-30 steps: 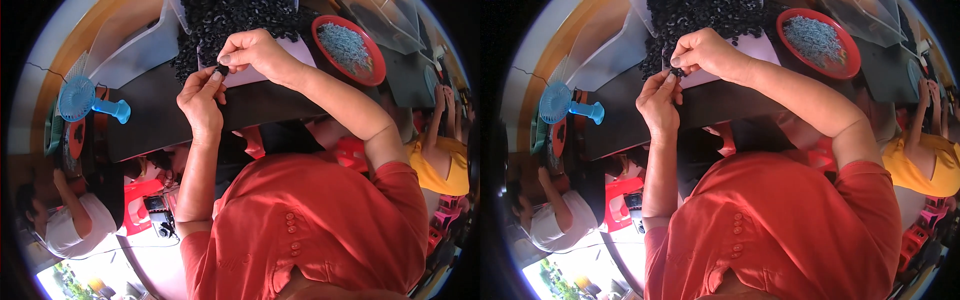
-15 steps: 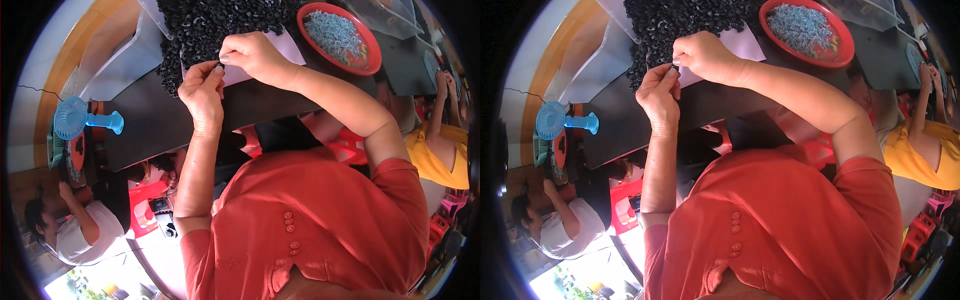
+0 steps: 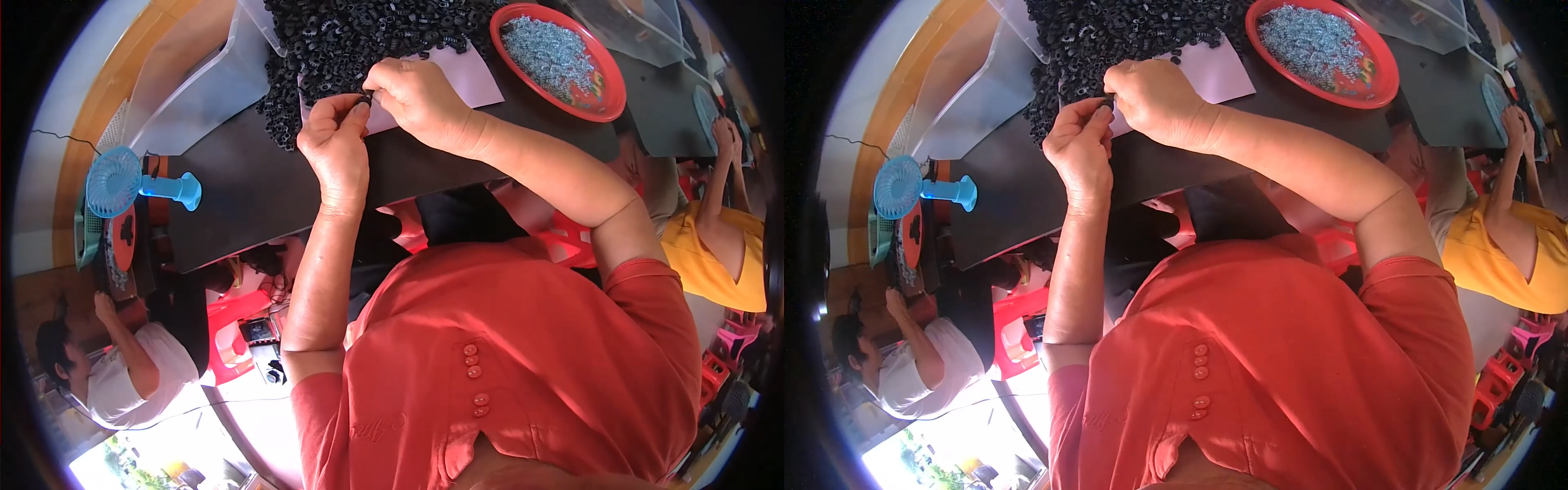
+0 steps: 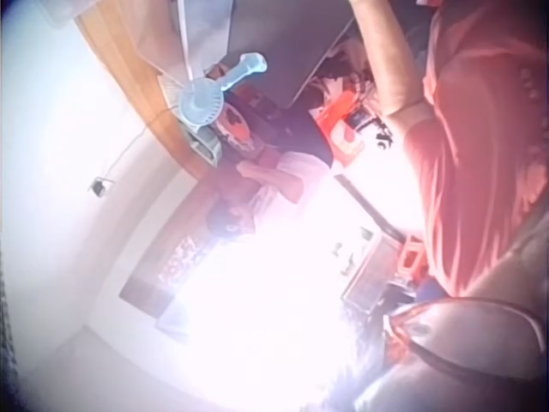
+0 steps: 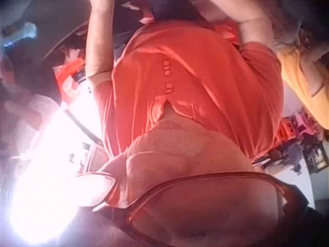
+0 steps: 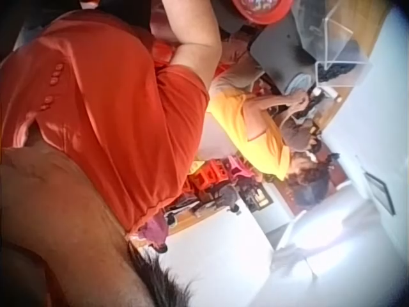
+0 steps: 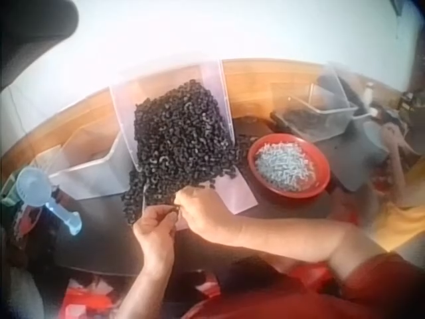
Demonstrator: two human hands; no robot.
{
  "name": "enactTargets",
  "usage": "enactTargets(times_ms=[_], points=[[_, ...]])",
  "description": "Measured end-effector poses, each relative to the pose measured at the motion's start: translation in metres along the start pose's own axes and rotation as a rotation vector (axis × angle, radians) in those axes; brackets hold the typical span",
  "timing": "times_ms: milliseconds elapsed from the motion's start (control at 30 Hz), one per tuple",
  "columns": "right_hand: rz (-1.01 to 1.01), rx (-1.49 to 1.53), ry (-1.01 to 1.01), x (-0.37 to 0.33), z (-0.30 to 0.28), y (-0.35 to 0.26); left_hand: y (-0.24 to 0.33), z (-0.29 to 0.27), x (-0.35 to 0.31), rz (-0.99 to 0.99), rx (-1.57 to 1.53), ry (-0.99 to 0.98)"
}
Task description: Assembling small black plastic components by hand at a workbench.
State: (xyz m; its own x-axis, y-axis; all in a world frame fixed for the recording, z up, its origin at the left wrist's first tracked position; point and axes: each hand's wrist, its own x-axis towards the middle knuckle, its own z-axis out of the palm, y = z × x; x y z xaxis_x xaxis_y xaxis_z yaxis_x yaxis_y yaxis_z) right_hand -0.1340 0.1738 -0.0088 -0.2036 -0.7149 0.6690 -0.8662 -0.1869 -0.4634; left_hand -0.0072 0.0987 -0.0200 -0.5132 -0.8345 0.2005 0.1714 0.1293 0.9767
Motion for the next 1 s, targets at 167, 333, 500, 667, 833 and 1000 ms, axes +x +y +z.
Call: enactTargets(times_ms=[167, 333, 500, 667, 833, 1000], points=[[0.000, 0.072, -0.024, 0.002, -0.005, 0.000, -0.002, 0.001, -0.001, 0.113, 0.121, 0.019], [-0.076, -0.001, 0.027, 0.000, 0.003, 0.002, -0.004, 0.000, -0.001, 0.128, 0.122, 0.011], [-0.168, -0.160, 0.049, -0.001, 0.011, -0.001, -0.004, -0.002, -0.001, 0.073, 0.092, 0.034], [-0.150, 0.052, 0.106, -0.002, 0.011, 0.001, 0.007, -0.004, -0.001, -0.059, -0.091, 0.014], [-0.049, 0.054, 0.089, -0.002, 0.009, -0.007, 0.006, -0.006, 0.003, -0.117, -0.306, -0.009], [-0.219, -0.160, 0.156, 0.000, 0.005, -0.005, 0.012, 0.001, -0.002, -0.109, -0.295, -0.048]])
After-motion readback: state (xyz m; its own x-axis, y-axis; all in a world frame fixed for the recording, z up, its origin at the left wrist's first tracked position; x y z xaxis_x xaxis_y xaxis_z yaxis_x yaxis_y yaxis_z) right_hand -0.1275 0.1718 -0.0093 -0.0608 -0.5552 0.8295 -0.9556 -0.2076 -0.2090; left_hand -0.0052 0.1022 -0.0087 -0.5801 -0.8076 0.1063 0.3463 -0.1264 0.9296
